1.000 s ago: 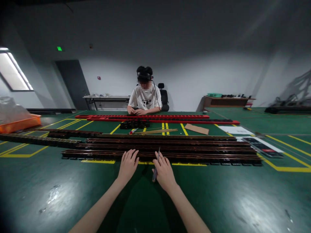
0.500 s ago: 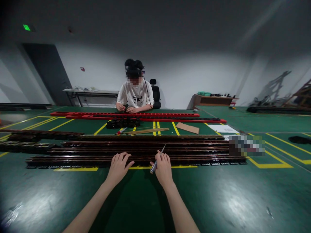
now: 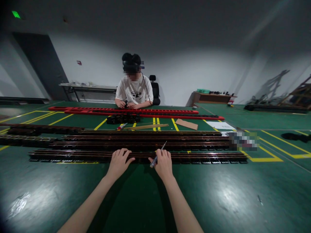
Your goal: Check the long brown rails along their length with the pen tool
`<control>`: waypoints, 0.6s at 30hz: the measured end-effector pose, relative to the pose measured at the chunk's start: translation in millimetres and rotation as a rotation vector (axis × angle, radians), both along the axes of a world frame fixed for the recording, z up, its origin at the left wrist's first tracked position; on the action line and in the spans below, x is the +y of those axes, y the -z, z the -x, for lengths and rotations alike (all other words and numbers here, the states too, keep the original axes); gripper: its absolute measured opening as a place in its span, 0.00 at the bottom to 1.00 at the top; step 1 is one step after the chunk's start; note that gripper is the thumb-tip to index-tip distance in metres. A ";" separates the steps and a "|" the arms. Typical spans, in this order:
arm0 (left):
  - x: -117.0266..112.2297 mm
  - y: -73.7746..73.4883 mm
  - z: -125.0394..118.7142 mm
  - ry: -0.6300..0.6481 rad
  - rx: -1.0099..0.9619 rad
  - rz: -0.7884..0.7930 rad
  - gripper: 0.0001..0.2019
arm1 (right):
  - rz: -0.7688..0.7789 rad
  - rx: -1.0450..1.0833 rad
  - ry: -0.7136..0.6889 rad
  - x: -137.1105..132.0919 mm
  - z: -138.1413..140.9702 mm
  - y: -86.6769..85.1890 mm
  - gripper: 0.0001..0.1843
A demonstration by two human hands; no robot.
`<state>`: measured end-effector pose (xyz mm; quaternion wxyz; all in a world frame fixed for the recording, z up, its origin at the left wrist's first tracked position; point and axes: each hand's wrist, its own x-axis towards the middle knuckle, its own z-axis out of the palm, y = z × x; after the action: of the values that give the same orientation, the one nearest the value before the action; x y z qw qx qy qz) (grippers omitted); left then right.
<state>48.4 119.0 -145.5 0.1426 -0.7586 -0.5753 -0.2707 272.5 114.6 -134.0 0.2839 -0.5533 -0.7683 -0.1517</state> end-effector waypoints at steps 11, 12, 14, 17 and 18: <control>-11.6 -7.1 -17.4 0.020 0.025 0.032 0.16 | 0.017 0.020 -0.095 -8.0 11.8 -1.8 0.08; -12.6 -7.7 -20.5 0.019 0.028 0.032 0.16 | 0.022 0.008 -0.122 -7.9 13.5 -1.6 0.08; -14.2 -8.6 -26.5 0.012 0.029 0.033 0.15 | 0.032 -0.009 -0.145 -7.1 15.8 -0.8 0.09; -15.4 -8.6 -33.2 0.007 0.015 0.033 0.15 | 0.037 -0.009 -0.118 -5.5 16.7 0.4 0.09; -15.4 -8.2 -34.4 0.008 0.007 0.033 0.16 | 0.034 -0.008 -0.102 -5.1 16.8 0.7 0.08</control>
<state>82.9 103.7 -137.3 0.1309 -0.7641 -0.5761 -0.2593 255.7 109.5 -134.7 0.2785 -0.5175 -0.7992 -0.1261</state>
